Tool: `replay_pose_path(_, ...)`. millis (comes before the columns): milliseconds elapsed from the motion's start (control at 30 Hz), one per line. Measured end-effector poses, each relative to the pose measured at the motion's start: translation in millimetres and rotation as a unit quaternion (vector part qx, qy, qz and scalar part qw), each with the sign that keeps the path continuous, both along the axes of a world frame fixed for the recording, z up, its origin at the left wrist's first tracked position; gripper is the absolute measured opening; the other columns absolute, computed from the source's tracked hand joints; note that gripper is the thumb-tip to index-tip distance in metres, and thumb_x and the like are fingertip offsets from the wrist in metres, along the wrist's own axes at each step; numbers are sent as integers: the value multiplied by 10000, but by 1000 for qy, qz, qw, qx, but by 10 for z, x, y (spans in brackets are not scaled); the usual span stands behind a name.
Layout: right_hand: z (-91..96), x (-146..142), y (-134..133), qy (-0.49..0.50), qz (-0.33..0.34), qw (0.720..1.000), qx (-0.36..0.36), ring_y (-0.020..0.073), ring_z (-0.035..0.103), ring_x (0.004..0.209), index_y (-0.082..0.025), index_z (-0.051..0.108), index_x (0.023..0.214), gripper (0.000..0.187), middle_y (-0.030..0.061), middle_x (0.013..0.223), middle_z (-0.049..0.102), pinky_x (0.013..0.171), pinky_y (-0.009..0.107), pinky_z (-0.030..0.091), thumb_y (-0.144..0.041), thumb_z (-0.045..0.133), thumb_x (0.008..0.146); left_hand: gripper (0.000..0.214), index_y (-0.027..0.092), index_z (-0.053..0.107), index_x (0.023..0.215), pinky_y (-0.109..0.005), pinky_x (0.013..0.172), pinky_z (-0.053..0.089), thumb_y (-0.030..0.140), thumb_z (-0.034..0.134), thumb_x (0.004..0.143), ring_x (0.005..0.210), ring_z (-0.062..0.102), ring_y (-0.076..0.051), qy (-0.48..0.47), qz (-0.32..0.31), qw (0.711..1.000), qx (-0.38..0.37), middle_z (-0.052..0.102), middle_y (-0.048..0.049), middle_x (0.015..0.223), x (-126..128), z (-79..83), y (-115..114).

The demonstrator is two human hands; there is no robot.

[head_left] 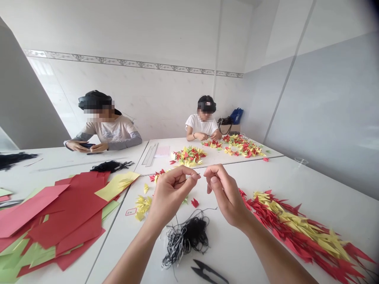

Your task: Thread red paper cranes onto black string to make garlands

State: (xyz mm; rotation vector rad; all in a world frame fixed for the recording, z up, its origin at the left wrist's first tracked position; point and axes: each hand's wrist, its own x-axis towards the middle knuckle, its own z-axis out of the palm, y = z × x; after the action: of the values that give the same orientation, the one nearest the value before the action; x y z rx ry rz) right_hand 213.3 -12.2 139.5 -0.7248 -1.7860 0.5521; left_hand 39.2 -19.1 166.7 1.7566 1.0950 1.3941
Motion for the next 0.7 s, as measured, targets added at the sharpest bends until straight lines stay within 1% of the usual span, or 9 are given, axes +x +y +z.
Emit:
replay_pose_path(67,-5,-5,-7,3,4,1000,1,145,497,661,-230,491,1017,210,-16,749,481,660,282,453,-335,314,1062,268,189,668,759,-245,475,182,434,664,867,509,222,-92,-13,-7,1000,-7,285,57,542,8,-5,-8)
replay_pose_path(233,-8,6,-8,31,8,999,13,136,510,644,-231,480,995,179,-29,716,478,635,266,437,-331,348,1063,294,184,671,770,-247,466,152,458,646,874,499,204,-88,-49,-19,998,-37,279,60,546,40,-34,-4)
replay_pose_path(367,22,46,-27,31,-19,999,25,133,507,634,-230,518,1046,189,-28,712,487,600,258,405,-325,355,1062,308,183,689,801,-248,473,132,468,619,896,511,195,-90,-55,-37,996,-52,282,58,558,38,-76,19)
replay_pose_path(433,42,59,-34,33,-28,999,33,133,503,633,-228,527,1027,185,-22,725,496,585,258,392,-323,371,1058,301,185,687,798,-246,486,146,464,629,895,530,218,-92,-57,-37,996,-50,325,48,575,36,-96,31)
replay_pose_path(500,62,60,-33,49,-17,998,43,141,532,678,-227,522,978,175,-9,766,523,622,266,426,-311,388,1052,291,186,683,791,-243,495,170,461,656,882,547,250,-94,-64,-35,996,-50,381,35,596,39,-110,39)
replay_pose_path(533,71,58,-30,56,-15,997,55,151,558,736,-225,526,959,169,3,805,543,673,279,454,-301,402,1046,288,185,682,787,-242,497,179,460,671,874,553,261,-95,-68,-34,996,-50,399,31,602,42,-115,42)
replay_pose_path(600,84,50,-23,60,-29,994,91,176,582,872,-219,556,934,152,29,893,569,792,317,479,-278,450,1026,280,185,683,786,-240,495,182,455,698,858,556,268,-94,-75,-30,996,-49,413,29,602,49,-119,45)
replay_pose_path(633,86,46,-21,61,-40,992,105,182,579,905,-217,574,925,144,35,914,573,820,326,478,-266,474,1016,275,185,685,788,-239,494,185,451,708,853,557,272,-93,-78,-30,995,-48,417,29,602,53,-119,43)
replay_pose_path(700,82,40,-23,78,-49,990,104,171,579,861,-217,600,917,129,29,886,581,785,311,482,-252,510,1003,270,182,689,791,-233,493,199,445,718,849,561,289,-91,-84,-34,995,-46,440,25,615,59,-118,38)
